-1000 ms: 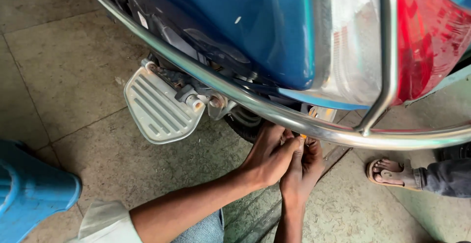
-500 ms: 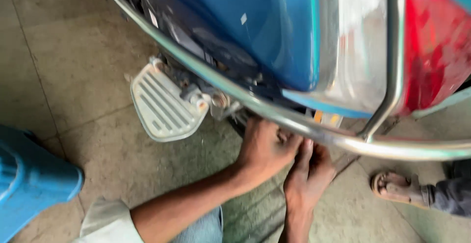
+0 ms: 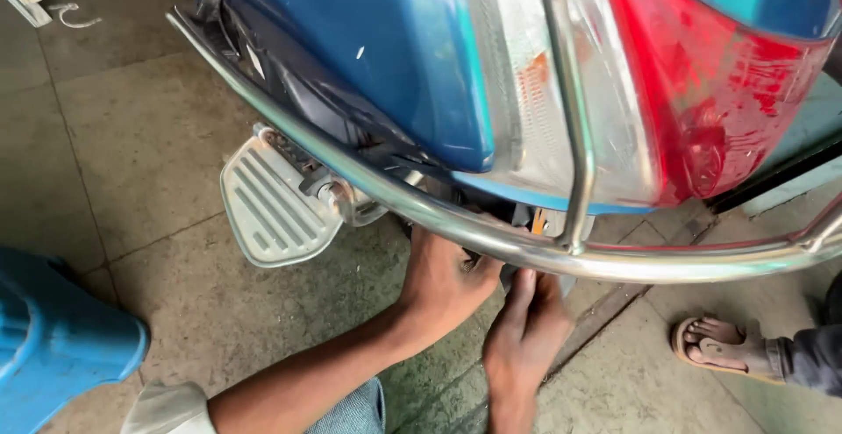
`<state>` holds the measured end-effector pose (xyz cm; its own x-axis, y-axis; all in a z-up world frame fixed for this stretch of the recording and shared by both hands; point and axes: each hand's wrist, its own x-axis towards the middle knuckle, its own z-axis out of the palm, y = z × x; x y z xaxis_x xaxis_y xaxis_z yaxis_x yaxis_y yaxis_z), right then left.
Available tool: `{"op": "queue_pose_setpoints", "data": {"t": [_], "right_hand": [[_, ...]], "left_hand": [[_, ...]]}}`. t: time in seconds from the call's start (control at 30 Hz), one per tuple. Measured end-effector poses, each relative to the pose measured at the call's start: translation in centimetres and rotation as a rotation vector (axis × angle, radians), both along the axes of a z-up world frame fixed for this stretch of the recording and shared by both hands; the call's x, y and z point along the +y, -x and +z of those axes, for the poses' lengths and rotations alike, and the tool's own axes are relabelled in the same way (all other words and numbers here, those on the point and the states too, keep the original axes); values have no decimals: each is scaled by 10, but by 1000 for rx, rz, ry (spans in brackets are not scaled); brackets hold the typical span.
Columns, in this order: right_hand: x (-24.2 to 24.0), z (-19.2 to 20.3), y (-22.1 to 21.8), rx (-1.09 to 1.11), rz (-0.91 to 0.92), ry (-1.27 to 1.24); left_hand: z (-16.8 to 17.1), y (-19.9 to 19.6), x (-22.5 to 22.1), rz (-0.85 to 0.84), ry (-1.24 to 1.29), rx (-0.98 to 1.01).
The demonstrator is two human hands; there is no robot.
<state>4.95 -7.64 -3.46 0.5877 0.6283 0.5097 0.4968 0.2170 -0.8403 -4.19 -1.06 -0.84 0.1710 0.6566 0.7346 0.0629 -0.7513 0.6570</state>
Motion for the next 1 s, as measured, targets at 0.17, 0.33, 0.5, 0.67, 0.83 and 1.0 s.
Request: {"op": "queue_pose_setpoints", "data": {"t": [0.17, 0.33, 0.5, 0.67, 0.83, 1.0], "right_hand": [[-15, -37, -10, 23, -96, 166], [-9, -13, -7, -35, -1, 15], [-14, -45, -43, -50, -275, 143], [-44, -39, -64, 145, -303, 52], [-20, -40, -78, 701, 145, -64], [-15, -35, -76, 790, 184, -267]], "left_hand": [[-11, -7, -8, -62, 128, -1], [-5, -5, -6, -54, 91, 56], [-9, -12, -8, 79, 7, 76], [-20, -18, -5, -13, 132, 46], [-3, -12, 1, 110, 97, 272], [4, -28, -7, 282, -470, 658]]}}
